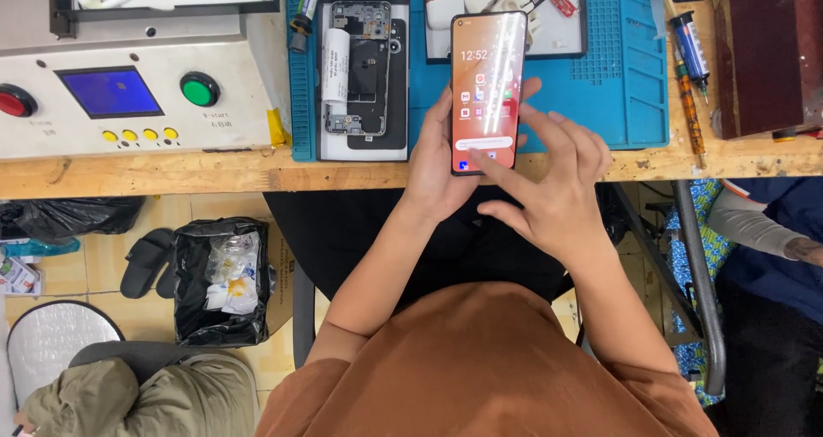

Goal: Disassembling a smartphone to test the display and clean the internal components.

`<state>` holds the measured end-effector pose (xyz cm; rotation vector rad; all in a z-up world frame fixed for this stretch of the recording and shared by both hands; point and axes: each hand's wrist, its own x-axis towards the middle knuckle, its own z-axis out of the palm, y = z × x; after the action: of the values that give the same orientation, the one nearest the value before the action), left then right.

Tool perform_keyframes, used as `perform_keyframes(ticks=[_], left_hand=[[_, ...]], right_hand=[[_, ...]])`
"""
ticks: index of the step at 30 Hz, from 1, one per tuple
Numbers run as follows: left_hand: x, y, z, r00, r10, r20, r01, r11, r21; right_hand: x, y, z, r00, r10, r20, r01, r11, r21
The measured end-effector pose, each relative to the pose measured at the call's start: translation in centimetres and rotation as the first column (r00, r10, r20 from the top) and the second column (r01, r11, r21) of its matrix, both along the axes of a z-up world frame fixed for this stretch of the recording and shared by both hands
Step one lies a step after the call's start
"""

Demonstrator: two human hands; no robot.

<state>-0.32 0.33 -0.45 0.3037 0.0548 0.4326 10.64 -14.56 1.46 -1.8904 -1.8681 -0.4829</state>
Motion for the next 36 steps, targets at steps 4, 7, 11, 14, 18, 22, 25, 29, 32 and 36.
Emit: perform_keyframes(ticks=[4,7,11,14,18,22,25,29,32,36], left_hand=[[0.2,-0.1,-1.0,0.995,-0.001,0.097,0.008,0.997,-0.070],[-0.2,0.1,-0.5,1.000,-0.001,0.014,0.001,1.000,-0.020],[0.2,-0.3,-0.7,1.000,0.003,0.018,-0.003,1.000,-0.015],[0.1,0.0,-0.5,1.000,0.014,0.024,-0.014,1.000,-0.014],[-0.1,0.1,-0.4,0.999,-0.034,0.004,0.034,0.998,-0.049],[0.1,0.2,-0.3,1.000,-0.015,-0.020,0.014,1.000,-0.021],[-0.1,0.2,-0.2,0.999,0.020,-0.031,-0.020,1.000,0.011],[0.0,-0.1,0.2,0.996,0.011,-0.090,-0.011,1.000,0.002],[0.1,0.1,0.1,0.997,0.018,-0.071,-0.018,1.000,0.001],[0.1,0.1,0.3,0.993,0.031,-0.115,-0.029,0.999,0.012]], right_hand=[[-0.8,0.7,0.9,0.999,0.040,-0.008,-0.040,0.999,-0.012],[-0.3,0.0,0.2,0.995,0.089,0.042,-0.089,0.996,0.004],[-0.4,0.3,0.4,1.000,0.018,-0.018,-0.019,1.000,-0.017],[-0.5,0.3,0.6,0.998,0.059,0.025,-0.059,0.998,0.002],[0.9,-1.1,-0.6,1.000,0.007,-0.020,-0.007,1.000,-0.009],[0.6,-1.0,-0.6,1.000,0.014,-0.016,-0.014,1.000,-0.012],[0.7,-1.5,-0.7,0.997,0.028,0.069,-0.028,1.000,0.007],[1.2,-1.7,-1.3,1.000,-0.008,-0.022,0.008,1.000,0.001],[1.1,-1.8,-1.1,1.000,0.009,0.023,-0.009,1.000,0.020],[1.6,-2.0,-1.2,0.998,-0.065,-0.010,0.066,0.998,0.010]])
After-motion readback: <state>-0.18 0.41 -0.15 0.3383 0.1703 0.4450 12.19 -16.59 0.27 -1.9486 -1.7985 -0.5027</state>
